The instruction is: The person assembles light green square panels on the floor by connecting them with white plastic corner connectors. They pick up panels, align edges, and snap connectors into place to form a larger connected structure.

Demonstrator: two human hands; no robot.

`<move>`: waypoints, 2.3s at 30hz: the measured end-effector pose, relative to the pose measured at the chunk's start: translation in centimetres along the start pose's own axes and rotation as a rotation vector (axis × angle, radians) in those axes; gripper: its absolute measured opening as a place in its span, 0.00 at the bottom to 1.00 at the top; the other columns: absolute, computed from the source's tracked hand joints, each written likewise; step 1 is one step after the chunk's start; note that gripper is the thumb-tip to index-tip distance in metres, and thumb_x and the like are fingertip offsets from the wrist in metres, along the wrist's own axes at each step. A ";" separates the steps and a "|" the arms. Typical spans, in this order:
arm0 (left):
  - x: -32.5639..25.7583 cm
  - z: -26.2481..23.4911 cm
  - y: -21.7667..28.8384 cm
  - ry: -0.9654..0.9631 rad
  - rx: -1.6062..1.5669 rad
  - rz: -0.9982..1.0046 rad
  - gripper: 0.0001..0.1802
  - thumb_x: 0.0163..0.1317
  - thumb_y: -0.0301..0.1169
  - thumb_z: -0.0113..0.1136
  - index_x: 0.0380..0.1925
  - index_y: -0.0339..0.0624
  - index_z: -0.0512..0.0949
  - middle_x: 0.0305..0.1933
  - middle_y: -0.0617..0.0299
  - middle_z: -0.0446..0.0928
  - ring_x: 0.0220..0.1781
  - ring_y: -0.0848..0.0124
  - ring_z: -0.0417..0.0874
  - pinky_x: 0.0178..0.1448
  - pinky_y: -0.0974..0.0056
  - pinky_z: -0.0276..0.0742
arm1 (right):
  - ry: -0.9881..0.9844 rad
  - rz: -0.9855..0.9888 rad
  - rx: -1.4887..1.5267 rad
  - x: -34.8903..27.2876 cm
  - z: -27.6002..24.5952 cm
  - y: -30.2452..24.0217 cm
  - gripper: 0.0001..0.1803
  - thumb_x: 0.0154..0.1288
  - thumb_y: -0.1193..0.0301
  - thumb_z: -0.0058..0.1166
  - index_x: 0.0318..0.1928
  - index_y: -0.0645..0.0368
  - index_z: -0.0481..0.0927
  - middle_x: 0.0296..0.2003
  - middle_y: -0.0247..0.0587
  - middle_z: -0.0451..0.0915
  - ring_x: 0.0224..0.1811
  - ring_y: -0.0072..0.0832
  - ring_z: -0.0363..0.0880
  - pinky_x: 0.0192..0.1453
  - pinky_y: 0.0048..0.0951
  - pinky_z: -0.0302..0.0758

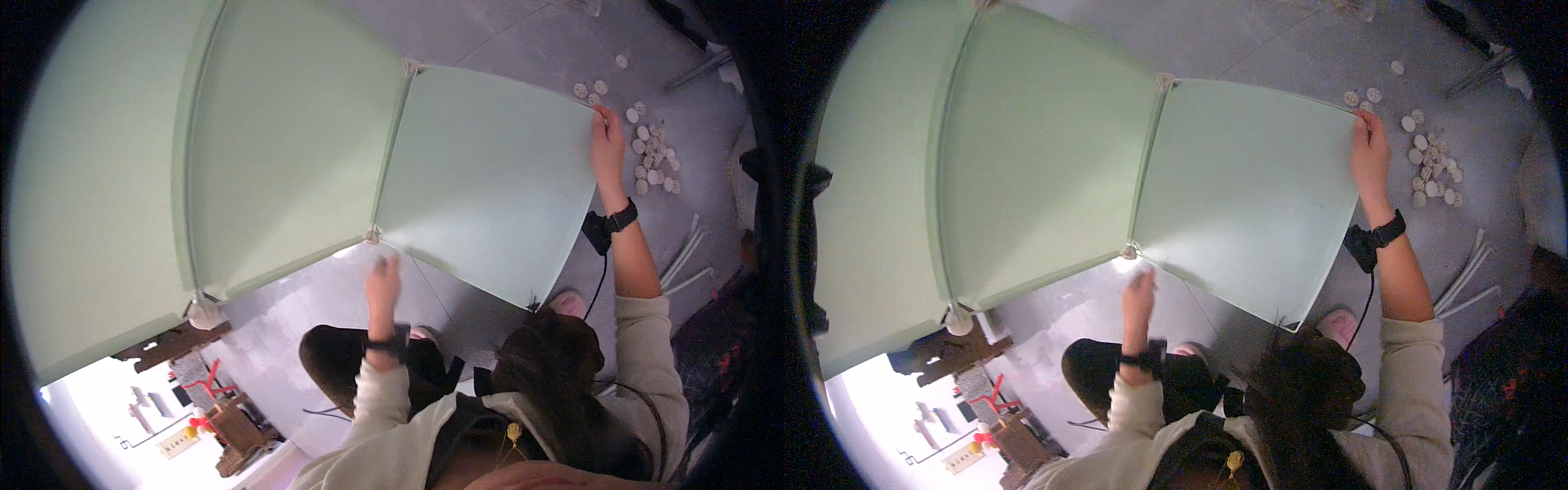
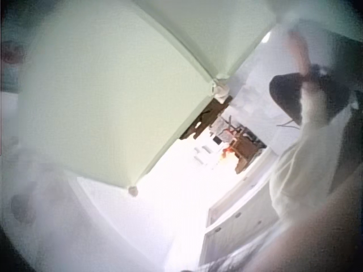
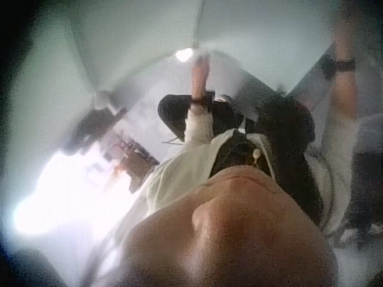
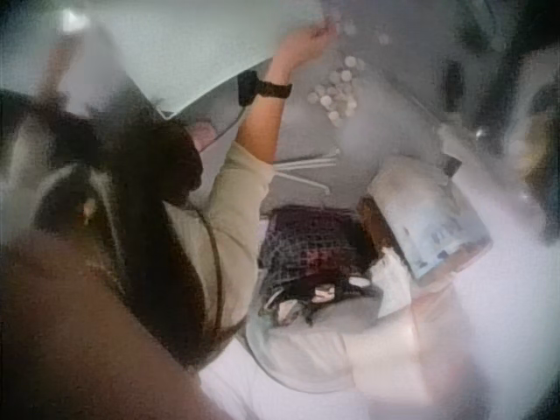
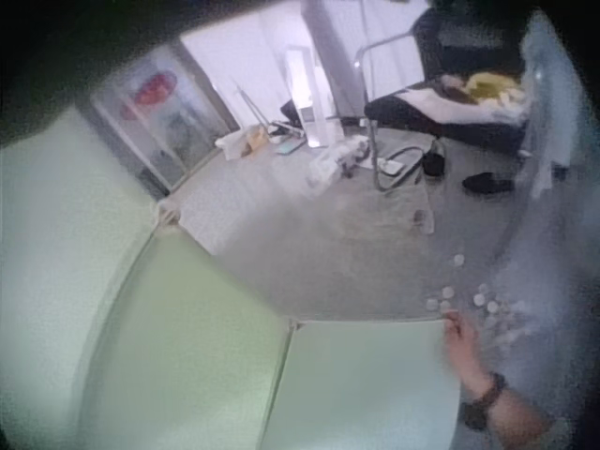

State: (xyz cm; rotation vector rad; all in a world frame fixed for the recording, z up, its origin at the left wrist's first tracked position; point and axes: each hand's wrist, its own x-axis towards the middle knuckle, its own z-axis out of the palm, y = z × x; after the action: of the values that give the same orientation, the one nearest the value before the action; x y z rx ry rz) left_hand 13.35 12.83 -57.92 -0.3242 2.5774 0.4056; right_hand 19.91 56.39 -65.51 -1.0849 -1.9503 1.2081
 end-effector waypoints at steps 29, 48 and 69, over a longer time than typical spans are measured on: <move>19.7 -3.9 36.5 0.013 1.499 1.069 0.09 0.58 0.30 0.53 0.33 0.42 0.81 0.38 0.50 0.81 0.43 0.50 0.81 0.46 0.50 0.77 | 0.023 0.029 0.348 -0.9 1.0 -1.3 0.09 0.71 0.73 0.40 0.50 0.55 0.70 0.18 0.41 0.70 0.18 0.29 0.72 0.23 0.32 0.65; 21.5 -3.8 34.3 0.138 1.464 1.146 0.09 0.59 0.31 0.51 0.35 0.44 0.79 0.34 0.49 0.80 0.39 0.48 0.81 0.42 0.47 0.77 | -0.016 0.004 0.207 -1.4 2.5 -1.6 0.09 0.69 0.74 0.44 0.48 0.56 0.70 0.30 0.53 0.79 0.33 0.50 0.80 0.34 0.46 0.74; 5.5 10.7 33.3 0.106 0.094 1.635 0.13 0.60 0.32 0.57 0.45 0.44 0.79 0.47 0.52 0.78 0.47 0.52 0.78 0.52 0.53 0.73 | -0.152 -0.020 0.102 -1.7 -5.0 2.7 0.22 0.64 0.72 0.50 0.60 0.56 0.71 0.46 0.46 0.80 0.44 0.36 0.82 0.48 0.34 0.77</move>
State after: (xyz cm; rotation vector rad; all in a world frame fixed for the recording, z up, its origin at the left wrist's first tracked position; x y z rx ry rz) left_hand 3.38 46.50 -62.20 1.8977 2.3260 0.7452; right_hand 25.64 57.73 -66.06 -0.9435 -1.9825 1.3991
